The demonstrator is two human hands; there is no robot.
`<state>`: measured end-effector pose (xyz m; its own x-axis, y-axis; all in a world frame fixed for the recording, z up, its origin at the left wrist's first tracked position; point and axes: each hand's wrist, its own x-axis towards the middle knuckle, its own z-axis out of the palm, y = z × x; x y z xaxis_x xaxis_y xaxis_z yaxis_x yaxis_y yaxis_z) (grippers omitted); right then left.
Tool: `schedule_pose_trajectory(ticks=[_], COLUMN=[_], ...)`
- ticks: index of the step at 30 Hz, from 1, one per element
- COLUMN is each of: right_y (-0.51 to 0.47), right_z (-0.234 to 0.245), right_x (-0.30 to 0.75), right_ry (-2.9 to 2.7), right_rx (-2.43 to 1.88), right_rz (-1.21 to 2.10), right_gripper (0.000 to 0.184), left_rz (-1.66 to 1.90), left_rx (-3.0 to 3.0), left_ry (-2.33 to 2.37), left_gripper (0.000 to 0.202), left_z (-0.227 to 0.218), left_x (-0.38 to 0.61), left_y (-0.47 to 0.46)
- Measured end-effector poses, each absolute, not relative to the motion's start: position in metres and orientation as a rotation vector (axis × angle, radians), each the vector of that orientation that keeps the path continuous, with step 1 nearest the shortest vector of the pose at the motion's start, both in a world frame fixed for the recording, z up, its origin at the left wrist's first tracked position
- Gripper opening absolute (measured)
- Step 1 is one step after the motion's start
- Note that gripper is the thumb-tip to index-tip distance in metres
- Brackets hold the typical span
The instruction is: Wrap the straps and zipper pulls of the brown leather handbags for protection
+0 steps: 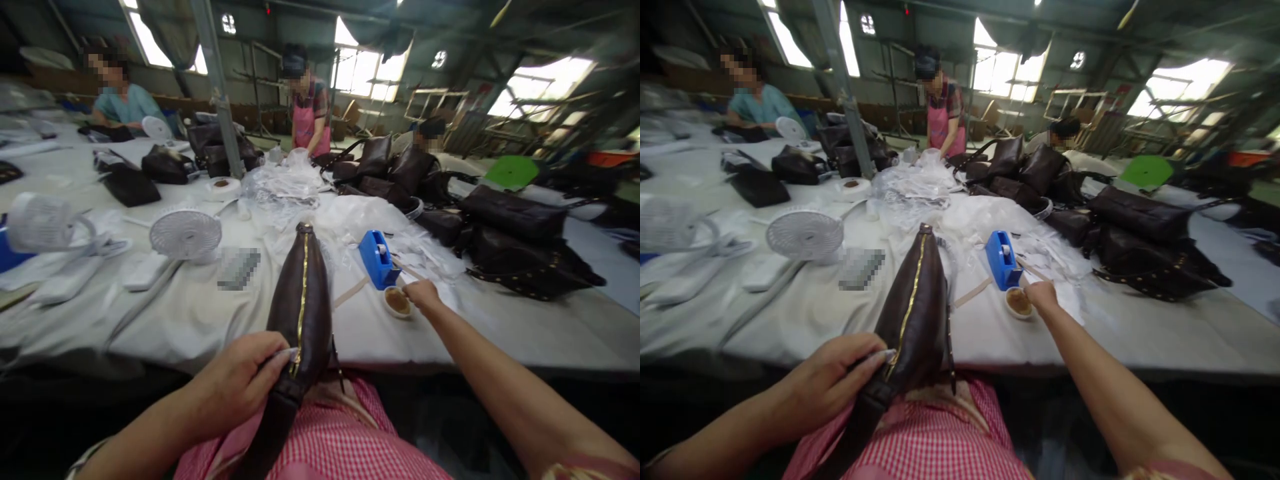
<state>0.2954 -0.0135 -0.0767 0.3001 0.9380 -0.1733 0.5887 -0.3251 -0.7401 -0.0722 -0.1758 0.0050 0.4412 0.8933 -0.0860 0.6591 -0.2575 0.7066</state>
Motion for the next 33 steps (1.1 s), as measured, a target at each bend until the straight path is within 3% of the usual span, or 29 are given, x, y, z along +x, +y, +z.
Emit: schedule_pose_trajectory(ticks=[4,10,18,24,33], right_y=[-0.041,-0.124,-0.139,-0.140,-0.144], right_z=[-0.062,-0.003,0.002,0.003,0.011], right_x=[0.254,0.158,0.122,0.118,0.125], right_ry=[-1.378,-1.353,-1.366,-1.400,-1.458], right_rx=[-1.828,-1.219,-1.398,-1.460,-1.481], right_rz=[1.255,2.065,2.121,2.102,2.064], right_gripper=[0.033,0.038,0.039,0.032,0.024], left_rz=[0.460,0.472,0.445,0.538,0.278], left_rx=[2.041,2.276,2.692,2.600,2.497], left_ry=[1.338,1.359,1.374,1.422,1.376], left_gripper=[0.034,0.030,0.020,0.011,0.022], left_z=[0.000,-0.002,-0.005,-0.007,0.003], left_x=[-0.073,-0.065,-0.065,-0.064,-0.068], left_y=[-0.180,-0.188,-0.201,-0.200,-0.193])
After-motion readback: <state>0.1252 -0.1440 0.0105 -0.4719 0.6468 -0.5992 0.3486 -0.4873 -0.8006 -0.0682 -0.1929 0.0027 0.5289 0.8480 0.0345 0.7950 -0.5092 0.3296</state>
